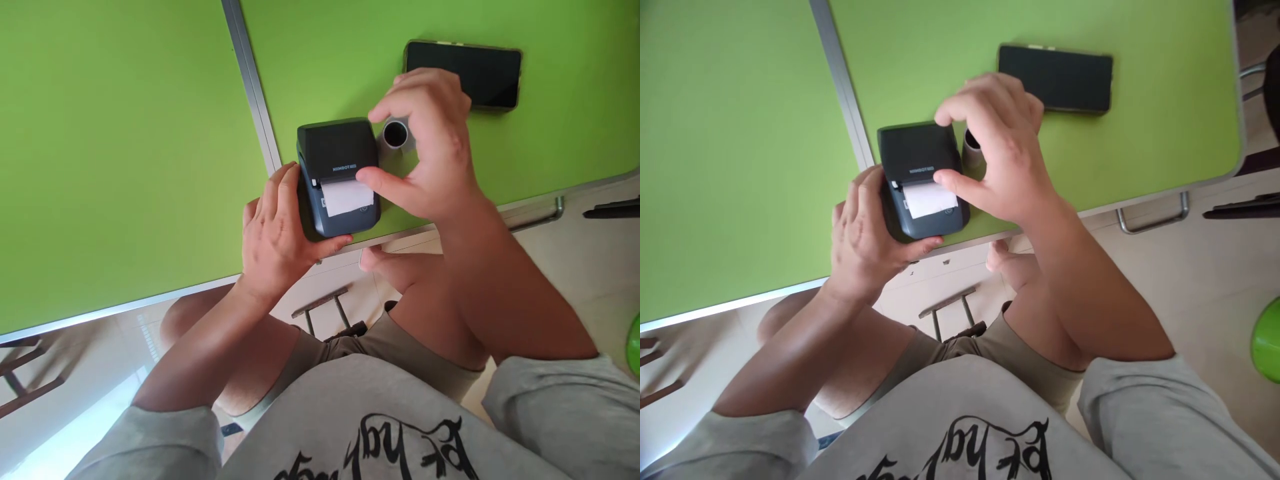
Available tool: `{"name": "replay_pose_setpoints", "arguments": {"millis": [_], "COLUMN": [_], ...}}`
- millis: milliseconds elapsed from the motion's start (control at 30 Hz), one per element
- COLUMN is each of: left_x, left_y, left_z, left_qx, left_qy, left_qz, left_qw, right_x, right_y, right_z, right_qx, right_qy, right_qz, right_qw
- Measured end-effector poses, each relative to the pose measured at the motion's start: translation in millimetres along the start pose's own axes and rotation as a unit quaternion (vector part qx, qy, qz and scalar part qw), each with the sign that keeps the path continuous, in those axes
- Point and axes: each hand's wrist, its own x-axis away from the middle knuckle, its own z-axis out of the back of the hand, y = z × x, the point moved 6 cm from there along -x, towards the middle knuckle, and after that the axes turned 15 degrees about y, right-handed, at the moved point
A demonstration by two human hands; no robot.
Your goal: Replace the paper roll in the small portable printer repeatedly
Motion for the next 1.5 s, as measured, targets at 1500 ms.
{"name": "replay_pose_setpoints", "arguments": {"millis": [1500], "left_x": [0.9], "left_y": [2.0], "left_z": [-3.1], "left_qx": [-0.017], "left_qy": [-0.024], "left_qz": [-0.058], "left_qw": [0.998], "right_x": [-37.1], "right_y": [-5.6], "right_z": [0.1], "right_qx": [-0.07], "right_qy": [-0.168], "right_qz": [-0.101], "right_qw": [0.978]}}
